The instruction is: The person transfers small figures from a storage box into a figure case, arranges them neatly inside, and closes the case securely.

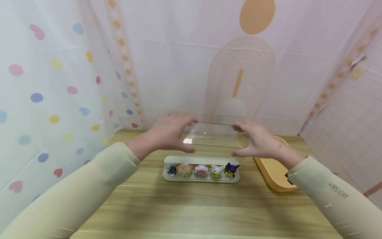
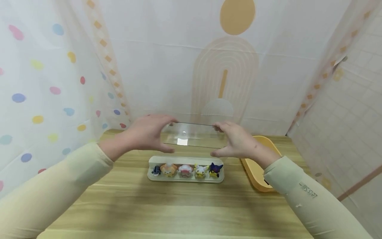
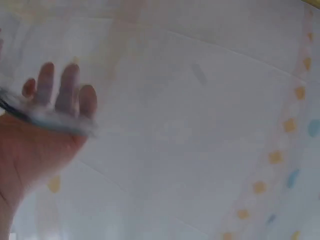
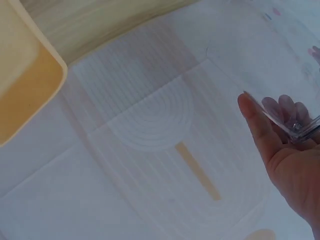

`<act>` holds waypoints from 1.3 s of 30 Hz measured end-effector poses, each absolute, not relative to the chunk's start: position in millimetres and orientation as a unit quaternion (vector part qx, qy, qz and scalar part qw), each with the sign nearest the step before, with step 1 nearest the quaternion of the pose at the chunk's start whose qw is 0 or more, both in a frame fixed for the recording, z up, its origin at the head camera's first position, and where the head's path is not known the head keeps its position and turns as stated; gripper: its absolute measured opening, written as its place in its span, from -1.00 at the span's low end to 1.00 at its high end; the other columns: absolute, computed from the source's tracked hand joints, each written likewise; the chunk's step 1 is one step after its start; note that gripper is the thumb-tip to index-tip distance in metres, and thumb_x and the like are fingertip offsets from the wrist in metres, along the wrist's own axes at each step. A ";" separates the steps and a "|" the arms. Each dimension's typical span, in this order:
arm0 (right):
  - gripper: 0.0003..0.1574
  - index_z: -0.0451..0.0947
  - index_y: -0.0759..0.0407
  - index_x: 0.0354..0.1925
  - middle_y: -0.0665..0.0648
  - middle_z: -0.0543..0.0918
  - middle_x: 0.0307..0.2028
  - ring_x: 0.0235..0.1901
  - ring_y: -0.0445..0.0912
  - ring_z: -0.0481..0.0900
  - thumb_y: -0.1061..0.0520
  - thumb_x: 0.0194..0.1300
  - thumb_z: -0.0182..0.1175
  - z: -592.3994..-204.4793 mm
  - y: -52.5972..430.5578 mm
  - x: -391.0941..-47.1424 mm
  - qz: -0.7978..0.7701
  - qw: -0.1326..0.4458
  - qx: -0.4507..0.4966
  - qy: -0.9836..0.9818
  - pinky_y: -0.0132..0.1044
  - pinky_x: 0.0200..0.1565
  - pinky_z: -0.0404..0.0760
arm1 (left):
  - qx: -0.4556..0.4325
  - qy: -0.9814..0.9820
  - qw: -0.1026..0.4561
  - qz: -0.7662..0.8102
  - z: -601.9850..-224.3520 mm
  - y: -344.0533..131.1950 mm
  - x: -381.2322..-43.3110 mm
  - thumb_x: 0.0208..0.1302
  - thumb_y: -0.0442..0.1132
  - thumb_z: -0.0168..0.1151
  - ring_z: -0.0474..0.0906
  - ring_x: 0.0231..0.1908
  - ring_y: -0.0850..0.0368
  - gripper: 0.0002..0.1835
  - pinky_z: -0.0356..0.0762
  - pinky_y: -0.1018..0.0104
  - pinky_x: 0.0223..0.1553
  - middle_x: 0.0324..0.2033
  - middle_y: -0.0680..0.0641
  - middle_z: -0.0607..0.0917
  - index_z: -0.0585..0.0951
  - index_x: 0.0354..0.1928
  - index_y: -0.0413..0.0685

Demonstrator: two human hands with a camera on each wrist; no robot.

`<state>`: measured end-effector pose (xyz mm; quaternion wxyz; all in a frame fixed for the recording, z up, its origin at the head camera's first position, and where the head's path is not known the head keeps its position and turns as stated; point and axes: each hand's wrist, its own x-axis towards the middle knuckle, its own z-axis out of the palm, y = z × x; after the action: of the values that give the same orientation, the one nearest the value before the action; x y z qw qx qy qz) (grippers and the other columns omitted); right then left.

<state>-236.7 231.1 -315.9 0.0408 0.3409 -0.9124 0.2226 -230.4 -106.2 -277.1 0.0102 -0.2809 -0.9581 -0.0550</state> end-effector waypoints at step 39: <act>0.15 0.47 0.37 0.42 0.32 0.70 0.25 0.26 0.22 0.66 -0.13 0.02 0.69 -383.3 228.5 -230.7 0.215 -0.007 0.345 -0.914 0.18 0.32 0.62 | -0.271 -0.935 -0.079 -0.214 -356.9 -158.8 -219.7 -0.01 -0.04 0.73 0.62 0.29 -0.31 -0.02 0.57 -0.18 0.35 0.30 -0.26 0.68 0.50 0.44 -0.25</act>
<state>-230.7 228.5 -383.3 -0.0074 0.3451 -0.9137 0.2147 -219.7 -158.8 -356.9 -0.0789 -0.2706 -0.9352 -0.2142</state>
